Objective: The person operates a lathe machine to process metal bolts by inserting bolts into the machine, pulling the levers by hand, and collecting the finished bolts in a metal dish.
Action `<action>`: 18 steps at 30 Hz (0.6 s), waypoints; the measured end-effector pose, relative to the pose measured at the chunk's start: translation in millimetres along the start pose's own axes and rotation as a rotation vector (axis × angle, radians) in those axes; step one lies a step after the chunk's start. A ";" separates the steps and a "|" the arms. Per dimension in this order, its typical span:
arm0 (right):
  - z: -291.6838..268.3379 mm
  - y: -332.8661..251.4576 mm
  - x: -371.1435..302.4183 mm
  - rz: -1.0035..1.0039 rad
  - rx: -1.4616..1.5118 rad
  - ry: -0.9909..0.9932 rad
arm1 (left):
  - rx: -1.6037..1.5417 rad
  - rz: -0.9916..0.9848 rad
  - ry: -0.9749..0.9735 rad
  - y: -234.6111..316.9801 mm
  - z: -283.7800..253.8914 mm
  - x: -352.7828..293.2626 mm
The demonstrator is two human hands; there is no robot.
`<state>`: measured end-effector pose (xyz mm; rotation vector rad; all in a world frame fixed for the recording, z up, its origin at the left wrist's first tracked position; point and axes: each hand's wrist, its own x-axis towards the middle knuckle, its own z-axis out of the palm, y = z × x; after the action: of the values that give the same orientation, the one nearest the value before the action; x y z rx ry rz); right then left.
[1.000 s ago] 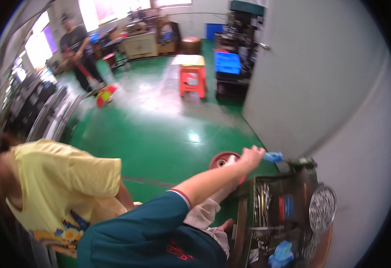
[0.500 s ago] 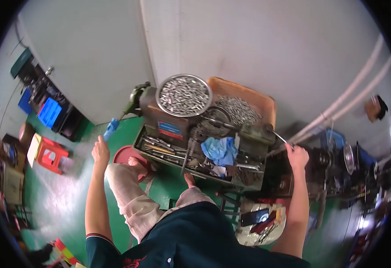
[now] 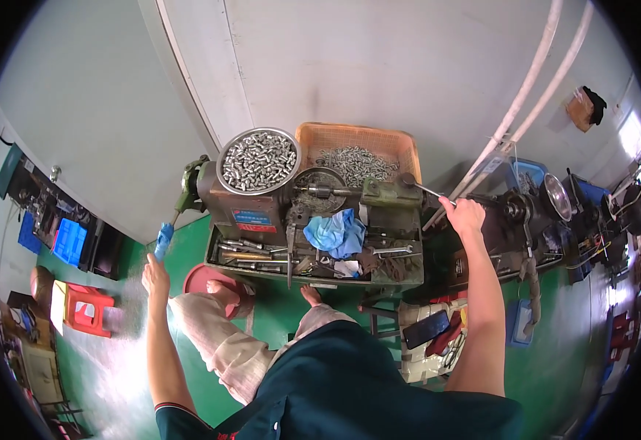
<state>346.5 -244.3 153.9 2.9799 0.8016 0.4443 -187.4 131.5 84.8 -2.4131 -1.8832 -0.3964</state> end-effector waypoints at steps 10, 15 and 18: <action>-8.5 -8.7 -7.7 0.077 -0.006 -0.065 | -0.014 0.017 0.013 -2.6 1.5 -0.6; -9.8 -9.1 -9.5 0.080 -0.009 -0.055 | -0.019 0.019 0.018 -3.5 2.3 -1.5; -9.2 -7.8 -7.6 0.061 0.008 -0.056 | 0.001 0.003 0.030 -4.2 3.2 -1.2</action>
<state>333.9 -241.7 160.0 3.0160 0.7104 0.3586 -191.2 132.1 81.0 -2.3954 -1.8670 -0.4283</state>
